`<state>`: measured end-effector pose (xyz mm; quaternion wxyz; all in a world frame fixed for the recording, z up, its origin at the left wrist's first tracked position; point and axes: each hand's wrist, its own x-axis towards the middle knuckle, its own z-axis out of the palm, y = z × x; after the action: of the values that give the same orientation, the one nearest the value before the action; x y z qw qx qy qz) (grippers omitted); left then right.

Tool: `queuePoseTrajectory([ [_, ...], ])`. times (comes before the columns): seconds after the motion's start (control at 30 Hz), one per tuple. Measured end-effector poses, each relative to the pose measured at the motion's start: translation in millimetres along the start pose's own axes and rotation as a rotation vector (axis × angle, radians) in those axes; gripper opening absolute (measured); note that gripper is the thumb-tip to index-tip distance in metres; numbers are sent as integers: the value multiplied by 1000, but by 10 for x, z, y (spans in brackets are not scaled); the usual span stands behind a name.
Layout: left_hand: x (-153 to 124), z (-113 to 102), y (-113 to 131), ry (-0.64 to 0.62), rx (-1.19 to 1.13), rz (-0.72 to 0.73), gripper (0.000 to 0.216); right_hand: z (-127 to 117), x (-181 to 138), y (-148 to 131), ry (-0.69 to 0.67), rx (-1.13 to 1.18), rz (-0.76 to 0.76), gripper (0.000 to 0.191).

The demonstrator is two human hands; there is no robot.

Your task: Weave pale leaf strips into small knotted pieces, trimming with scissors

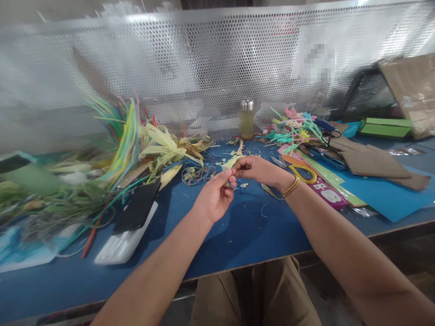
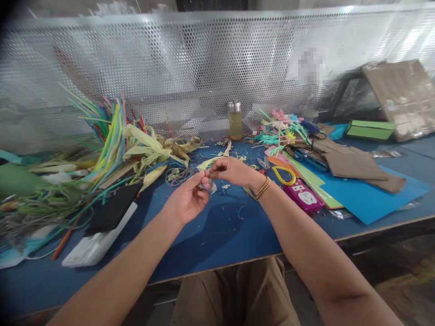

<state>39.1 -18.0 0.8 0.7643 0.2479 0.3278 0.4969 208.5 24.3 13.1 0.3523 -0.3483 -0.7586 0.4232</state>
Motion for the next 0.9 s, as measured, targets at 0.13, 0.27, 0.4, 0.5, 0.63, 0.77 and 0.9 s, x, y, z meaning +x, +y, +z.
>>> queuePoseTrajectory([
  [0.13, 62, -47, -32, 141, 174, 197, 19, -90, -72, -113, 33, -204, 27, 22],
  [0.27, 119, -99, -49, 256, 386, 372, 23, -95, -128, -212, -7, -320, -62, 18],
  [0.4, 150, -143, -57, 220, 663, 490, 20, -52, -132, -265, 59, -346, -162, 16],
  [0.5, 152, -182, -72, 154, 939, 600, 20, -6, -111, -253, 134, -353, -168, 16],
  [0.63, 152, -226, -99, 171, 1167, 651, 19, 94, -71, -188, 74, -316, -119, 17],
  [0.77, 161, -198, -118, 137, 1014, 581, 20, 157, -50, -165, 70, -246, -103, 19],
  [0.9, 143, -121, -106, 161, 642, 410, 22, 74, -77, -212, 179, -151, -80, 26],
])
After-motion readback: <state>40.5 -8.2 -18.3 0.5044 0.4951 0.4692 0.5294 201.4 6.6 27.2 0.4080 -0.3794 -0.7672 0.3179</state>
